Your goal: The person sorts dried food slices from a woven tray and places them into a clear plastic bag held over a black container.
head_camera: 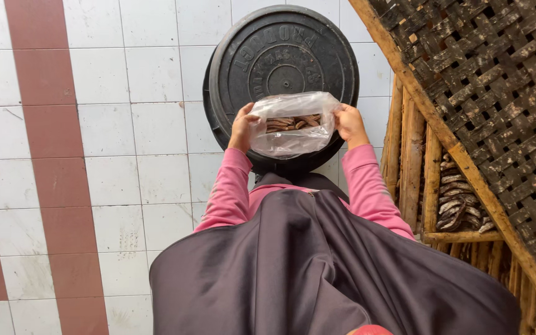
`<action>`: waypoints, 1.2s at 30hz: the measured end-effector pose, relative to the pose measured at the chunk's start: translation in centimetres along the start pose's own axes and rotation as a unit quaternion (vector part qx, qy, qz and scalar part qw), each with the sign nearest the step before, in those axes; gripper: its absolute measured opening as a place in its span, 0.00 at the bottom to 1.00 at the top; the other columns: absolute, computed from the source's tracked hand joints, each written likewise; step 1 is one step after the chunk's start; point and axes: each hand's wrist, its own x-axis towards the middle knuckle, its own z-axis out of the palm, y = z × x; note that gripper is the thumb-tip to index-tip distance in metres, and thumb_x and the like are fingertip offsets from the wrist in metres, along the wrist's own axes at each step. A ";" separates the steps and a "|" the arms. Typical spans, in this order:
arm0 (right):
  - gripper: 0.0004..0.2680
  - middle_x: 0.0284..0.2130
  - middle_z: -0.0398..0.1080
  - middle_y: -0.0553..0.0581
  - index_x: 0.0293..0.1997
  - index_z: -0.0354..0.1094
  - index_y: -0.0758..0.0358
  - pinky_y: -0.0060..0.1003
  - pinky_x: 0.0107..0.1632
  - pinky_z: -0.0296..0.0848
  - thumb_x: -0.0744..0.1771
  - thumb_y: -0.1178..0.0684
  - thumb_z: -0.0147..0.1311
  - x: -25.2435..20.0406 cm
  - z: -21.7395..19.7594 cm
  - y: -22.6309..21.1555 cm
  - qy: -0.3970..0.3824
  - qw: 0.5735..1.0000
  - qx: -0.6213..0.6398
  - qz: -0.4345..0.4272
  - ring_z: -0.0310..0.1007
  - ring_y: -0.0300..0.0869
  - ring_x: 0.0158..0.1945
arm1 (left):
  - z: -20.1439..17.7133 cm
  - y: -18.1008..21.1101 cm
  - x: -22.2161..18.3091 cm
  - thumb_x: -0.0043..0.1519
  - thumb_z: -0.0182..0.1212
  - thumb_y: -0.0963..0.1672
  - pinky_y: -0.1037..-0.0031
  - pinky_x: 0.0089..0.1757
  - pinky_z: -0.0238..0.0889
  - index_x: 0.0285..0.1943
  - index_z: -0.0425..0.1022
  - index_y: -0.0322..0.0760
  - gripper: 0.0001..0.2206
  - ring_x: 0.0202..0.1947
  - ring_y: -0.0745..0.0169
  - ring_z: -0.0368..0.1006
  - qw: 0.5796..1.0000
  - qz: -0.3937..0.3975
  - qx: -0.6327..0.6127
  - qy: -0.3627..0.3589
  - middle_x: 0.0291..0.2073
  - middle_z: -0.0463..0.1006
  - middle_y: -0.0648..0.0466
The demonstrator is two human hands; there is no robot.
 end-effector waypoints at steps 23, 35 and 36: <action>0.12 0.41 0.78 0.58 0.49 0.74 0.69 0.36 0.47 0.74 0.64 0.53 0.61 -0.7 3.2 -5.3 0.001 0.875 -0.457 -0.161 0.77 0.41 0.43 | 6.7 8.7 0.4 0.51 0.73 0.46 0.62 0.47 0.69 0.68 0.65 0.46 0.33 0.53 0.46 0.76 0.663 0.303 0.670 -0.138 0.52 0.81 0.46; 0.09 0.38 0.74 0.60 0.49 0.70 0.68 0.38 0.43 0.81 0.66 0.62 0.47 3.8 2.0 -3.9 -0.028 0.989 0.032 0.139 0.77 0.45 0.40 | 5.4 5.6 9.7 0.63 0.63 0.42 0.69 0.51 0.67 0.69 0.71 0.33 0.23 0.54 0.56 0.72 0.958 0.013 0.248 -0.143 0.57 0.77 0.44; 0.08 0.39 0.73 0.60 0.49 0.70 0.69 0.38 0.43 0.81 0.67 0.64 0.48 4.5 2.6 -3.5 -0.013 0.993 0.022 0.114 0.76 0.44 0.40 | 5.2 5.7 10.2 0.64 0.65 0.45 0.67 0.54 0.65 0.69 0.67 0.33 0.25 0.58 0.55 0.71 0.952 0.086 0.279 -0.096 0.60 0.75 0.43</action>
